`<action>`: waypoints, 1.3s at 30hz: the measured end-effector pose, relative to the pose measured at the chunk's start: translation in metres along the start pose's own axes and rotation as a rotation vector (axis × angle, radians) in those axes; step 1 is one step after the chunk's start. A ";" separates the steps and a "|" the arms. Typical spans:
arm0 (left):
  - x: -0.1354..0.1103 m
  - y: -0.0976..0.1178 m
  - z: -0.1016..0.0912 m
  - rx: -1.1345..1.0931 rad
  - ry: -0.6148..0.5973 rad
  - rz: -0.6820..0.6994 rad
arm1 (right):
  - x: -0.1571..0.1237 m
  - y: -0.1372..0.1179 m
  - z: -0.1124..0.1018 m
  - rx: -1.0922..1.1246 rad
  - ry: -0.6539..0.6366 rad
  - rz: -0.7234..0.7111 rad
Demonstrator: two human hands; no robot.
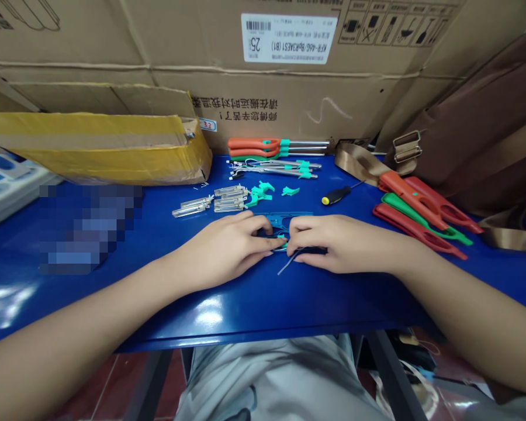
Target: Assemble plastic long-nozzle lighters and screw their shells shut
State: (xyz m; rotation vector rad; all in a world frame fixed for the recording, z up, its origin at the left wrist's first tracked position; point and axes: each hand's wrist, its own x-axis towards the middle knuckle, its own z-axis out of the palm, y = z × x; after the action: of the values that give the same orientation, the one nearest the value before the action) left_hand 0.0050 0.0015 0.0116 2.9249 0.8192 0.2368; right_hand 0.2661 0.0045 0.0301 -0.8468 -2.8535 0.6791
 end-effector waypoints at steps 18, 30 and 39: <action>-0.002 0.001 0.000 0.016 -0.017 -0.020 | 0.008 0.004 0.006 0.223 0.169 0.138; -0.001 0.000 0.002 0.045 0.013 0.006 | -0.010 0.010 -0.019 0.048 0.096 0.243; -0.002 -0.001 0.001 0.048 0.017 0.008 | -0.011 0.017 -0.023 -0.004 -0.027 0.268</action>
State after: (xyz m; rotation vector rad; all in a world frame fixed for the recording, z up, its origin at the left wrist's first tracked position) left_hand 0.0033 0.0011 0.0103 2.9751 0.8275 0.2469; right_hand 0.2888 0.0207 0.0438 -1.2446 -2.7921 0.7158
